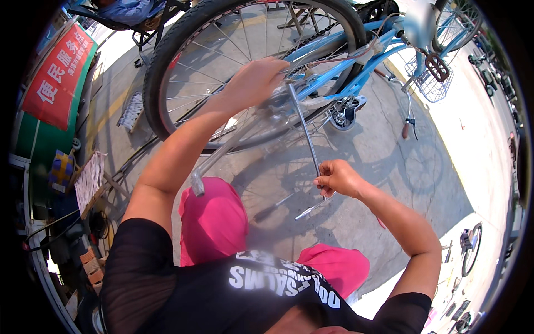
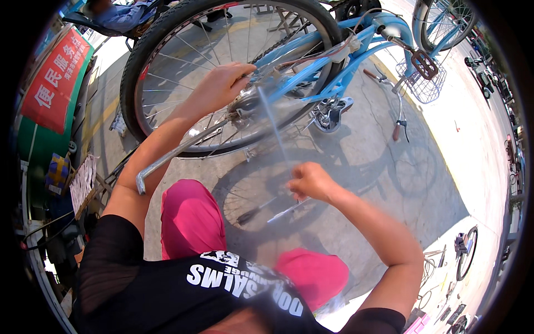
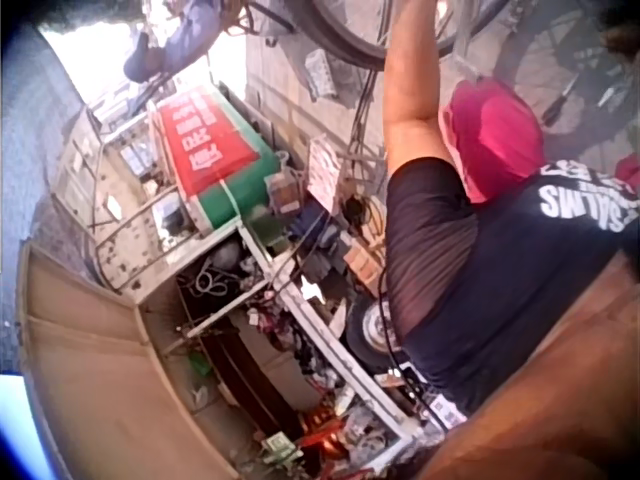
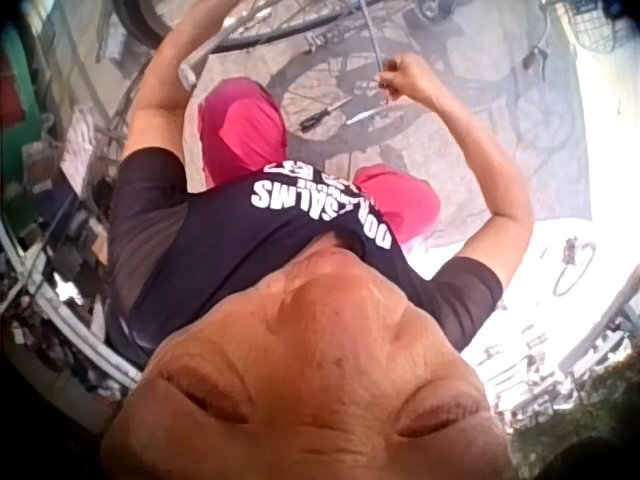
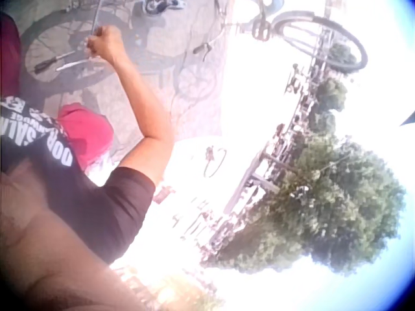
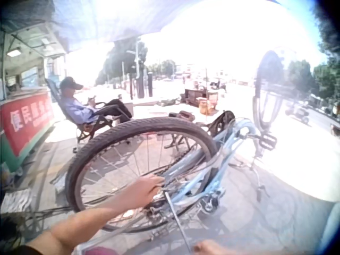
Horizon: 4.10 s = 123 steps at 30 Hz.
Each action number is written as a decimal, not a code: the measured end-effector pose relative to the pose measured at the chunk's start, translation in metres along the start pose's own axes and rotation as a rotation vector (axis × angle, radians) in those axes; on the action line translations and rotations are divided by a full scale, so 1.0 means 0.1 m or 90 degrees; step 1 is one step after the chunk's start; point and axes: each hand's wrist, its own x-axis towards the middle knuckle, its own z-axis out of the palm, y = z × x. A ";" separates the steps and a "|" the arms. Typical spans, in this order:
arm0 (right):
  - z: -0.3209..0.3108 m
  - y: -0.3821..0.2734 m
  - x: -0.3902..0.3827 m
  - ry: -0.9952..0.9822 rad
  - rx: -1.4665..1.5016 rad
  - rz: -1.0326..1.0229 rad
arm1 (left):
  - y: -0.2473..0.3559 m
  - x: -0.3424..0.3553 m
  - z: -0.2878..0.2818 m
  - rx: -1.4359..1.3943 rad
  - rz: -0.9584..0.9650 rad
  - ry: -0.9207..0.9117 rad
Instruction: The person works on a blue bicycle, using a T-wrench to tighten the rear axle nuts and a screwdriver to adjust the rear derailleur. The person retrieves tools from a cluttered workbench and manipulates the bicycle's rear wheel and chain mechanism.
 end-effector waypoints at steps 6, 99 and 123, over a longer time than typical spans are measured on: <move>0.28 0.22 0.23 0.166 -0.046 -0.087 | 0.01 0.11 0.14 0.159 -0.003 -0.165; -0.36 -1.30 0.83 0.649 -0.708 -0.422 | -0.07 -0.12 0.35 0.114 -0.042 0.082; -0.64 -1.52 0.74 0.478 -0.759 -0.409 | 0.00 -0.06 0.36 0.115 -0.132 0.094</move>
